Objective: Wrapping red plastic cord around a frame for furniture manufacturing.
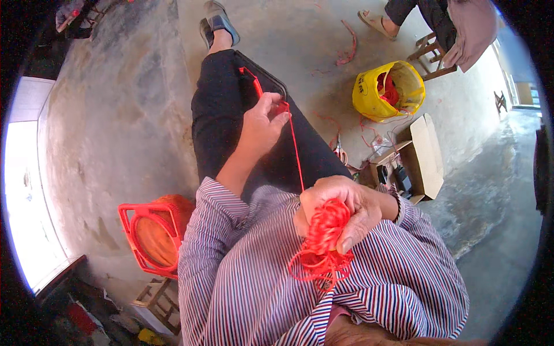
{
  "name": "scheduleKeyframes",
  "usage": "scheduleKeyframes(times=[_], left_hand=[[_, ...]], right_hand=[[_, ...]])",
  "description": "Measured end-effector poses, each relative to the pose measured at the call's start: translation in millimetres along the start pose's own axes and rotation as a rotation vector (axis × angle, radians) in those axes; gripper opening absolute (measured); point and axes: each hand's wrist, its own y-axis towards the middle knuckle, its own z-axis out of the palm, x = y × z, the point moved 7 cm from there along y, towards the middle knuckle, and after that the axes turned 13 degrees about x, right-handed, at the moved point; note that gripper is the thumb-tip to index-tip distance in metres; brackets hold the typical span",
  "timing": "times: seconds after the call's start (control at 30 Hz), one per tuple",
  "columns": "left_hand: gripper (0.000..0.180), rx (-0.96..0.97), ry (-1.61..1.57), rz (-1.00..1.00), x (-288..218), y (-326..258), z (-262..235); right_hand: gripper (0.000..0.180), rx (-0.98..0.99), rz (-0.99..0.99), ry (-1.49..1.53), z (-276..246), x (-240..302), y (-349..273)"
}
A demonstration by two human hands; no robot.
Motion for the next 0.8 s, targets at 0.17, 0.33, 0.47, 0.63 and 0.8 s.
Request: scheduleKeyframes(times=[0.17,0.33,0.47,0.63,0.8], left_hand=[[0.027,0.061,0.101,-0.045,3.7,10.1,-6.4],[0.022,-0.314,0.204,0.188,-34.4,-3.8,-27.7],[0.015,-0.178,-0.496,-0.132,-2.4,-5.1,-34.5],[0.020,0.098,-0.443,-0.532,27.1,6.9,1.8],[0.023,-0.069,-0.274,-0.403,26.6,14.7,-27.4]], right_hand=[[0.039,0.011,-0.006,-0.032,0.2,22.1,14.5],[0.053,-0.131,-0.186,-0.639,-15.1,66.4,-10.9],[0.023,-0.413,0.090,-1.627,-61.4,96.1,-11.5],[0.019,-0.650,0.454,-2.118,-158.9,67.1,-23.9],[0.023,-0.760,0.258,-1.518,-205.3,49.4,-10.3]])
